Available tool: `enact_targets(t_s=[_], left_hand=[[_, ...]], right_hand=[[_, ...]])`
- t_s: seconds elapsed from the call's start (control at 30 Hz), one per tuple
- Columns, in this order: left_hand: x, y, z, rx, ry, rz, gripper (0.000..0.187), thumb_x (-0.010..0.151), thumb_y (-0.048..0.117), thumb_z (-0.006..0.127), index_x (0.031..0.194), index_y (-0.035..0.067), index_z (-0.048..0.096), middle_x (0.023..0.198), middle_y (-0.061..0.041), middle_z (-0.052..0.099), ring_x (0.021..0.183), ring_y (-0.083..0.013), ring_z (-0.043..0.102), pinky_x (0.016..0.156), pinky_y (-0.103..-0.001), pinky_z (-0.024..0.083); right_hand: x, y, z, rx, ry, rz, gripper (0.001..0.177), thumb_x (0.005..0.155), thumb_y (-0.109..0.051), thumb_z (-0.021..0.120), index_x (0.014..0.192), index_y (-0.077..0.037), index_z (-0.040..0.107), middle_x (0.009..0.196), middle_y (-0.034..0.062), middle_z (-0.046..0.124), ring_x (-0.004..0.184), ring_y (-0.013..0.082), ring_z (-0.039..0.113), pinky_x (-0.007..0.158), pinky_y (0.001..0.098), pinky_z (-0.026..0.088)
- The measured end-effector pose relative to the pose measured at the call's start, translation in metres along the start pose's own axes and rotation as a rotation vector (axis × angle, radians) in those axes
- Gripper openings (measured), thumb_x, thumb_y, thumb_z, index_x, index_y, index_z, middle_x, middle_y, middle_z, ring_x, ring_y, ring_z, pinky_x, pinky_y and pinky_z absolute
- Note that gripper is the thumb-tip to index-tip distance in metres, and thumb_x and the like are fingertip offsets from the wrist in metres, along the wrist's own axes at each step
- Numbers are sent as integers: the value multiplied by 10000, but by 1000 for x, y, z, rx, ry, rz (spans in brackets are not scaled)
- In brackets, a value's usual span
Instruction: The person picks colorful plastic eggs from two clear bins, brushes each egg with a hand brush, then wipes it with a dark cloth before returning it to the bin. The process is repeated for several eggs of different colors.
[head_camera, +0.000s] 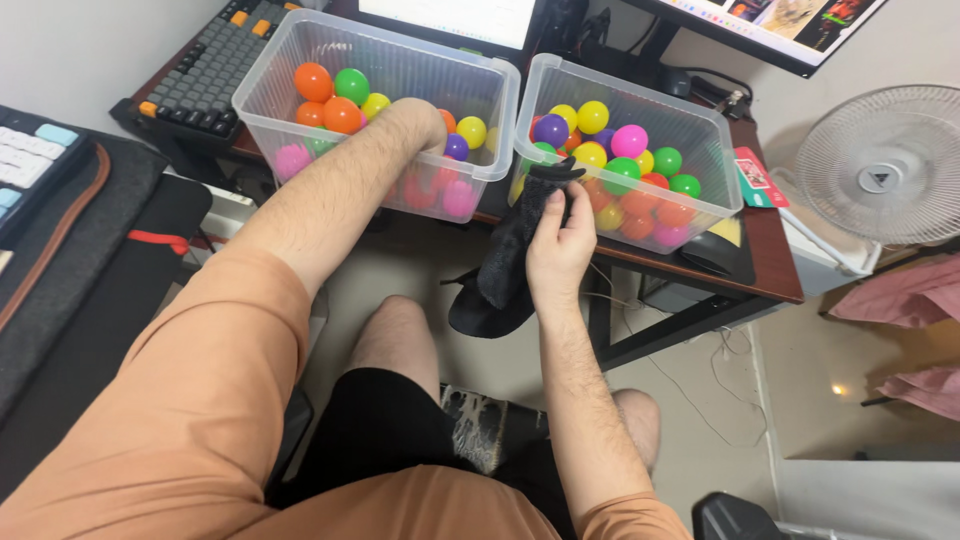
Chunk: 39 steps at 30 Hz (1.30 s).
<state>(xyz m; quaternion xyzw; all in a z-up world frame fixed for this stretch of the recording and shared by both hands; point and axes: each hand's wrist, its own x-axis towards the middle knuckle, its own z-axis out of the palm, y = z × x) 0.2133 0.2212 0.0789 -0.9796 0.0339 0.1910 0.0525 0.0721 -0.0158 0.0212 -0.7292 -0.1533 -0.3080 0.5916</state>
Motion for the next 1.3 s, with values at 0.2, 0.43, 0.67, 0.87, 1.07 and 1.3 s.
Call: enact_targets(t_s=[0.2, 0.43, 0.67, 0.87, 1.07, 1.3], left_hand=[[7, -12, 1, 15, -3, 9, 467, 683, 335, 897, 1063, 76, 817, 1102, -187, 764, 1019, -360, 727, 908, -471, 583], [12, -45, 2, 35, 21, -29, 526, 665, 394, 917, 1070, 70, 827, 1124, -195, 765, 1037, -368, 724, 919, -474, 582], [-4, -6, -36, -32, 465, 81, 577, 673, 440, 925, 1068, 37, 800, 1114, -221, 745, 1046, -385, 704, 919, -480, 572], [-52, 132, -21, -383, 1222, 529, 622, 648, 297, 930, 1132, 35, 640, 1139, -207, 580, 1062, -418, 611, 846, -513, 528], [-72, 251, -3, -888, 1075, 777, 528, 773, 180, 846, 1214, 46, 588, 1164, -169, 550, 1067, -368, 622, 904, -437, 553], [-70, 322, 25, -973, 971, 844, 596, 786, 154, 816, 1312, 56, 552, 1221, -143, 567, 1106, -349, 632, 922, -425, 555]], right_hand=[[3, -1, -1, 34, -9, 15, 327, 1101, -224, 541, 1275, 49, 589, 1116, 120, 710, 1024, 155, 651, 932, 295, 530], [3, 4, -7, 16, 30, 29, 316, 1099, -222, 543, 1260, 44, 599, 1101, 113, 717, 1012, 150, 661, 917, 288, 538], [12, 18, -57, 3, 137, 95, 328, 1099, -237, 517, 1260, 36, 599, 1117, 110, 714, 1040, 152, 651, 950, 288, 527], [38, 37, -124, -201, 320, 62, 343, 1100, -272, 514, 1251, 24, 598, 1138, 121, 700, 1075, 180, 647, 975, 318, 509], [59, 62, -221, -255, 566, 109, 360, 1093, -318, 524, 1180, 21, 610, 1069, 123, 703, 988, 179, 623, 917, 331, 523], [82, 124, -303, -554, 702, -13, 323, 1073, -307, 583, 1107, 13, 564, 1020, 163, 670, 970, 266, 636, 912, 389, 503]])
